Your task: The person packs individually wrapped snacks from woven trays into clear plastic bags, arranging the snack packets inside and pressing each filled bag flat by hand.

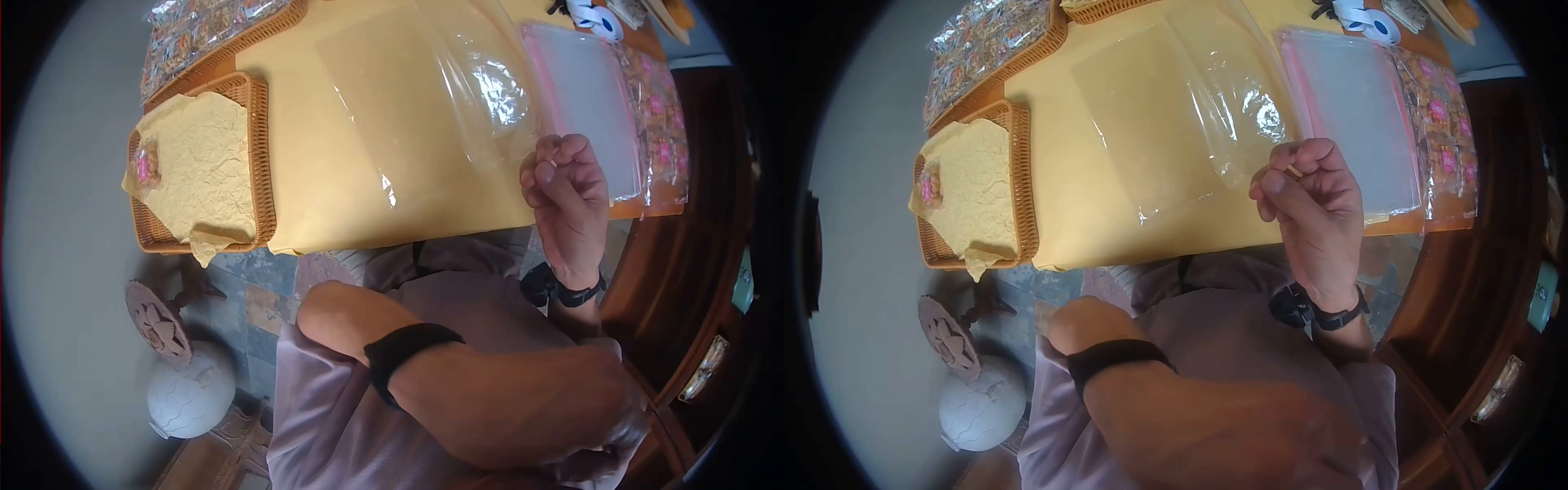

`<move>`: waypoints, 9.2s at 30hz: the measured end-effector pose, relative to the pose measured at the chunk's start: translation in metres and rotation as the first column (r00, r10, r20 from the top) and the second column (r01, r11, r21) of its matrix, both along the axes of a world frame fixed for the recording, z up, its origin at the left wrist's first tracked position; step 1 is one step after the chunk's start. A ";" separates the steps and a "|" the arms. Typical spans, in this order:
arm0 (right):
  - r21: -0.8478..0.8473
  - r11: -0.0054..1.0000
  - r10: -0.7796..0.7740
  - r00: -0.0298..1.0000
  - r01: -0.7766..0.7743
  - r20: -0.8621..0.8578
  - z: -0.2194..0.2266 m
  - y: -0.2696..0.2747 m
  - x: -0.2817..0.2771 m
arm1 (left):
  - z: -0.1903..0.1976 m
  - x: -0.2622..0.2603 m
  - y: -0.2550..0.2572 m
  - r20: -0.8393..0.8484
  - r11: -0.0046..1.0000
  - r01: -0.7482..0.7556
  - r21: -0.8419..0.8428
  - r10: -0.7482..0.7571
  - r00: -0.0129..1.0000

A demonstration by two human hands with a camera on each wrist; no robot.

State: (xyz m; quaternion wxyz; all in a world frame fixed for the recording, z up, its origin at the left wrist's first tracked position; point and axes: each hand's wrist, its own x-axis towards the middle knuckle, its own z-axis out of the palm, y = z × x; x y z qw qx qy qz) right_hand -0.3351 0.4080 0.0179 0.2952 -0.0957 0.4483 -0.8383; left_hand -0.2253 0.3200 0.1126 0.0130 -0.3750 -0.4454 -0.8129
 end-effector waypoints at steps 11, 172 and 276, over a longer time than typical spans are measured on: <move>0.210 0.954 -0.138 0.936 0.213 -0.325 0.000 0.012 -0.007 | -0.014 0.003 -0.007 0.064 0.710 -0.128 0.693 0.116 0.991; 0.632 0.771 0.047 0.983 0.079 -0.180 -0.009 0.011 -0.001 | -0.105 -0.011 -0.084 0.692 0.719 -0.495 0.488 0.027 0.722; 0.436 0.730 0.299 0.328 0.526 -0.896 -0.035 -0.014 0.024 | -0.007 0.019 -0.035 0.066 0.957 0.009 0.291 -0.029 0.997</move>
